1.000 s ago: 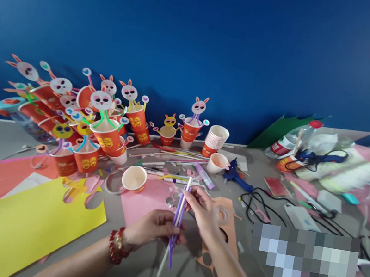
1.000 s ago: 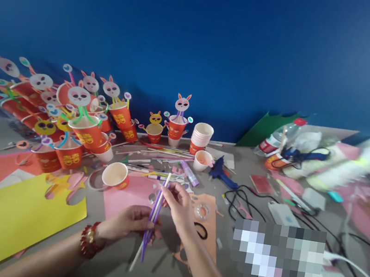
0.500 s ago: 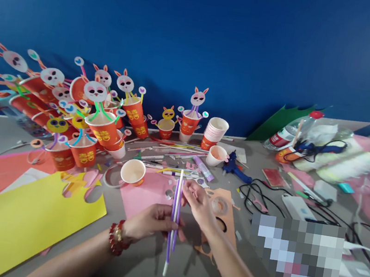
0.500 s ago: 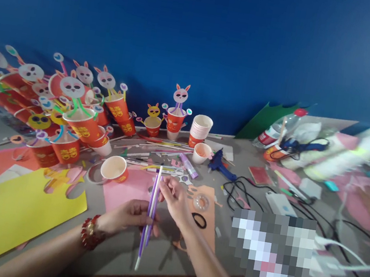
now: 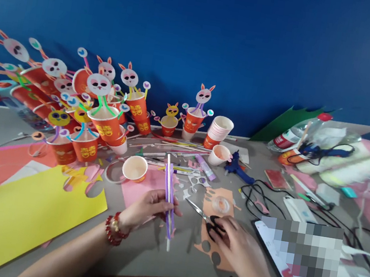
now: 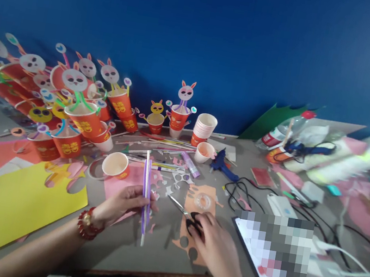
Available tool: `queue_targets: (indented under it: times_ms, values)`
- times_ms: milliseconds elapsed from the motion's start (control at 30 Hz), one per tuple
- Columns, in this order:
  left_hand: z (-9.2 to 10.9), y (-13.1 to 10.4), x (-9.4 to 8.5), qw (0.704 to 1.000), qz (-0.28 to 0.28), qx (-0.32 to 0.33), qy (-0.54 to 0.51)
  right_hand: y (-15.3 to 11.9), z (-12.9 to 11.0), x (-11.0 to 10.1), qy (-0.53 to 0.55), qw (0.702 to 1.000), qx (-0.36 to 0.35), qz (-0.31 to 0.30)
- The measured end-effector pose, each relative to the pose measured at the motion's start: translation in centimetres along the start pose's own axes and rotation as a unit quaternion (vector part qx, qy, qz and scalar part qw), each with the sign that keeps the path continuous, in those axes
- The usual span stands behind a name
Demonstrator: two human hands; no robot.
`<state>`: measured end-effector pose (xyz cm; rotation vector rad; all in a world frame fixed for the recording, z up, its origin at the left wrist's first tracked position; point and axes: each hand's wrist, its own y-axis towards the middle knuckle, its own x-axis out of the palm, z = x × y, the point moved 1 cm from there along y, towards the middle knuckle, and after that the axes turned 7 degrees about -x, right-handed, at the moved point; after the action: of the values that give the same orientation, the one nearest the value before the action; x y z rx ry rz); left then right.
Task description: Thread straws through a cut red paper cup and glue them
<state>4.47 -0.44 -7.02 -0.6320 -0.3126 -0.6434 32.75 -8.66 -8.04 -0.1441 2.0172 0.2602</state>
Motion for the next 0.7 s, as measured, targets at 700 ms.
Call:
queue_targets:
  times_ms: [700]
  values:
    - [0.4,-0.3,-0.3,0.999,0.024,0.024,-0.009,1.4,0.9,-2.0,0.047,0.992,0.060,-0.102]
